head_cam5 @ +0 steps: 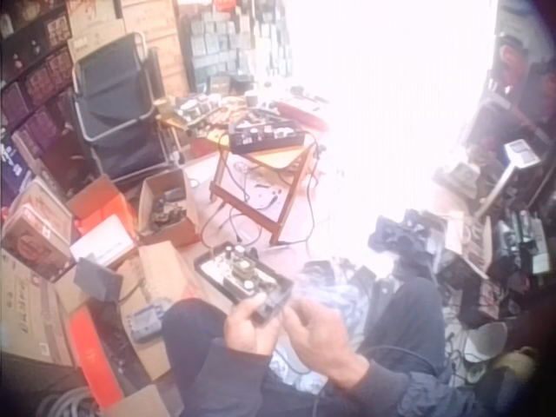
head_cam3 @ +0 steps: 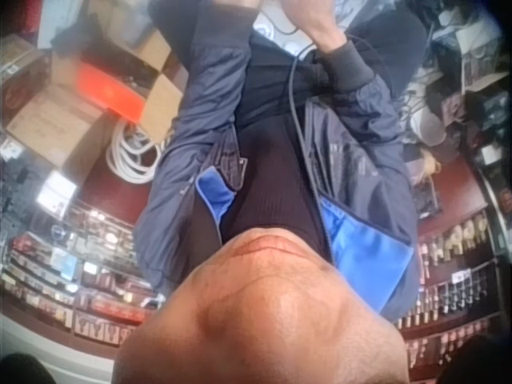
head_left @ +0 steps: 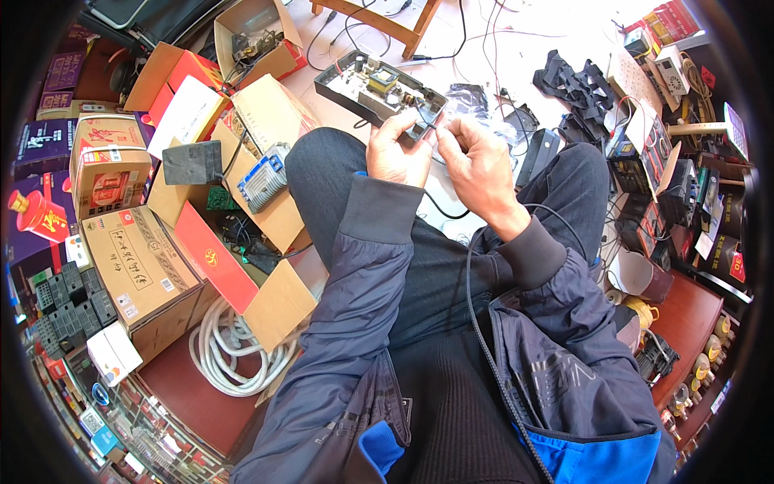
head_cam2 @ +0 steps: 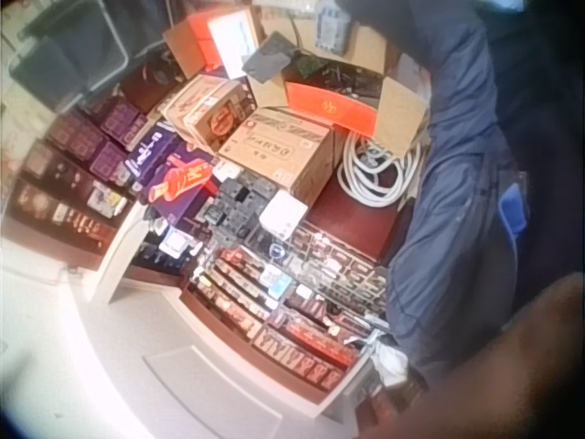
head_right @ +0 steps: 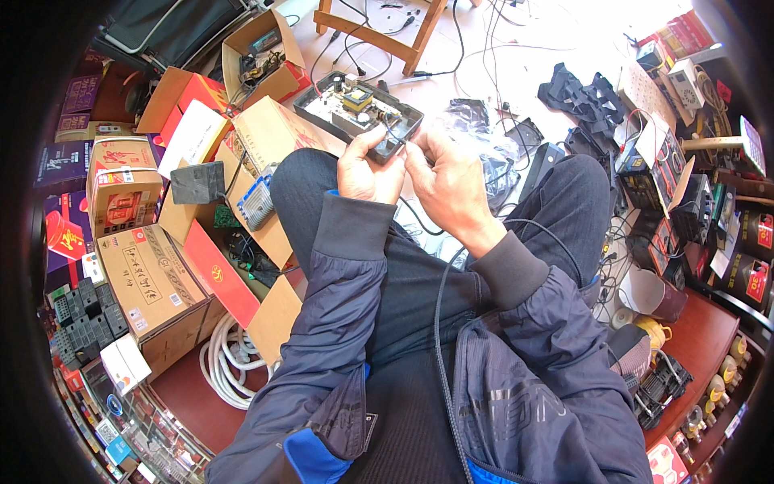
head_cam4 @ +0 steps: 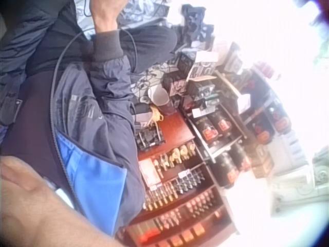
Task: The person sits on the floor and works on an open electronics device, using pliers to strip and adjust wires connected to the circuit board. The person repeatedly manipulates the wires and components within the device's casing.
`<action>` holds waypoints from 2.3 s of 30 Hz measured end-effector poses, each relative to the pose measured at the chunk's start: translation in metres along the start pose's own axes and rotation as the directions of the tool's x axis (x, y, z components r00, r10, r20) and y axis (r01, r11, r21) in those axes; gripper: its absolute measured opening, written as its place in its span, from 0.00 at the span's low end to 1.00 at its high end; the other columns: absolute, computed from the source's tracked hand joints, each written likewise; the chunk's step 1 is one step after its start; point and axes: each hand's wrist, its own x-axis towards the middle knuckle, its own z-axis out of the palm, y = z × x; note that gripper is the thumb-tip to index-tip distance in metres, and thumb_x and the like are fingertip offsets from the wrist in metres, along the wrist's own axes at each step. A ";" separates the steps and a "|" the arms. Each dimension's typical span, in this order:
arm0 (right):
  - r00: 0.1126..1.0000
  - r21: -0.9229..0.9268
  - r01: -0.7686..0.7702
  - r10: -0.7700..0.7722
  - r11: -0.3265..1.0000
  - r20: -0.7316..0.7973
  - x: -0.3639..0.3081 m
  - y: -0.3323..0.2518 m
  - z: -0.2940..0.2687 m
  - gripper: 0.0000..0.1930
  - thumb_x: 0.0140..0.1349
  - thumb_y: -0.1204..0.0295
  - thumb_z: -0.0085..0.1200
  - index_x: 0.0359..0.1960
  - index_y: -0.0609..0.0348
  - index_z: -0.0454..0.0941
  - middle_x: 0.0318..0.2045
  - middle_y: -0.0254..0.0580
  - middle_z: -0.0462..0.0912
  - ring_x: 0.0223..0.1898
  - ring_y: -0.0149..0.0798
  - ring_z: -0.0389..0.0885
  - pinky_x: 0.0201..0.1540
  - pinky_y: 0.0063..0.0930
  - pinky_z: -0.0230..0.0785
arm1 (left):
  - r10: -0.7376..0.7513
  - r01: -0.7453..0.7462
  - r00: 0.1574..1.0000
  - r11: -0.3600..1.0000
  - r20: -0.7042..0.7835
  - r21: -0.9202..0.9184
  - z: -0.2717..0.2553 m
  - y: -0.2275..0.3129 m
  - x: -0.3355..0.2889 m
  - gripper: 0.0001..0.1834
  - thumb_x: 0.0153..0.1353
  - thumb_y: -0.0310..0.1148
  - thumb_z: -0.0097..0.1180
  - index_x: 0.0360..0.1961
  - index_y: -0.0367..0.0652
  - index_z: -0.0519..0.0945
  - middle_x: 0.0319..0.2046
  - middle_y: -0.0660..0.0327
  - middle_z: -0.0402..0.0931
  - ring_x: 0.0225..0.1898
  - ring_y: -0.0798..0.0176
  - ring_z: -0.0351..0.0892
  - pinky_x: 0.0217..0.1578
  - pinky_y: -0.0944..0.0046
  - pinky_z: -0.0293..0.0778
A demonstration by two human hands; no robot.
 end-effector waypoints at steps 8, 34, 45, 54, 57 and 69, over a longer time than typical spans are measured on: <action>1.000 0.016 -0.015 0.015 1.000 -0.001 -0.002 0.002 0.002 0.09 0.69 0.71 0.60 0.36 0.66 0.81 0.24 0.49 0.82 0.23 0.35 0.81 0.30 0.32 0.73 | 0.002 -0.004 0.999 0.999 -0.036 -0.034 -0.002 0.002 -0.001 0.16 0.53 0.13 0.70 0.44 0.32 0.84 0.50 0.51 0.80 0.52 0.58 0.84 0.53 0.60 0.81; 0.992 -0.040 -0.123 0.124 0.992 0.024 0.005 -0.006 -0.006 0.14 0.71 0.68 0.59 0.32 0.68 0.80 0.21 0.32 0.78 0.27 0.21 0.71 0.29 0.24 0.67 | -0.099 0.095 0.995 0.991 -0.030 -0.099 0.023 0.018 -0.011 0.31 0.63 0.16 0.62 0.66 0.43 0.71 0.53 0.54 0.79 0.55 0.53 0.82 0.60 0.49 0.81; 0.994 0.069 -0.092 0.087 0.993 0.061 -0.001 0.001 0.001 0.12 0.73 0.69 0.58 0.35 0.68 0.80 0.25 0.30 0.80 0.28 0.19 0.70 0.31 0.23 0.66 | -0.079 0.065 0.991 0.989 -0.108 -0.130 0.026 0.020 -0.010 0.30 0.59 0.15 0.56 0.64 0.42 0.70 0.53 0.53 0.77 0.51 0.52 0.82 0.56 0.49 0.83; 0.993 0.124 -0.098 0.089 0.987 0.073 -0.005 0.006 0.001 0.10 0.70 0.69 0.60 0.41 0.65 0.82 0.23 0.43 0.83 0.25 0.26 0.77 0.30 0.29 0.71 | -0.111 0.103 0.986 0.992 -0.120 -0.074 0.016 0.019 -0.009 0.24 0.60 0.14 0.51 0.59 0.33 0.72 0.54 0.50 0.76 0.53 0.49 0.82 0.57 0.46 0.83; 0.995 0.109 -0.062 0.053 0.992 0.084 -0.008 -0.001 0.000 0.08 0.70 0.70 0.60 0.41 0.64 0.82 0.23 0.43 0.83 0.24 0.27 0.77 0.30 0.29 0.71 | -0.248 0.214 0.965 0.936 -0.089 -0.280 0.010 0.023 0.000 0.20 0.61 0.16 0.50 0.56 0.31 0.74 0.52 0.48 0.77 0.52 0.49 0.82 0.57 0.47 0.83; 0.994 0.032 0.107 -0.107 0.994 -0.005 -0.007 -0.010 0.002 0.06 0.70 0.74 0.62 0.41 0.63 0.82 0.20 0.28 0.71 0.23 0.20 0.62 0.25 0.22 0.55 | -0.334 0.355 0.934 0.847 0.124 -0.395 0.014 0.031 -0.004 0.28 0.62 0.23 0.53 0.64 0.30 0.68 0.56 0.43 0.78 0.58 0.41 0.81 0.62 0.42 0.77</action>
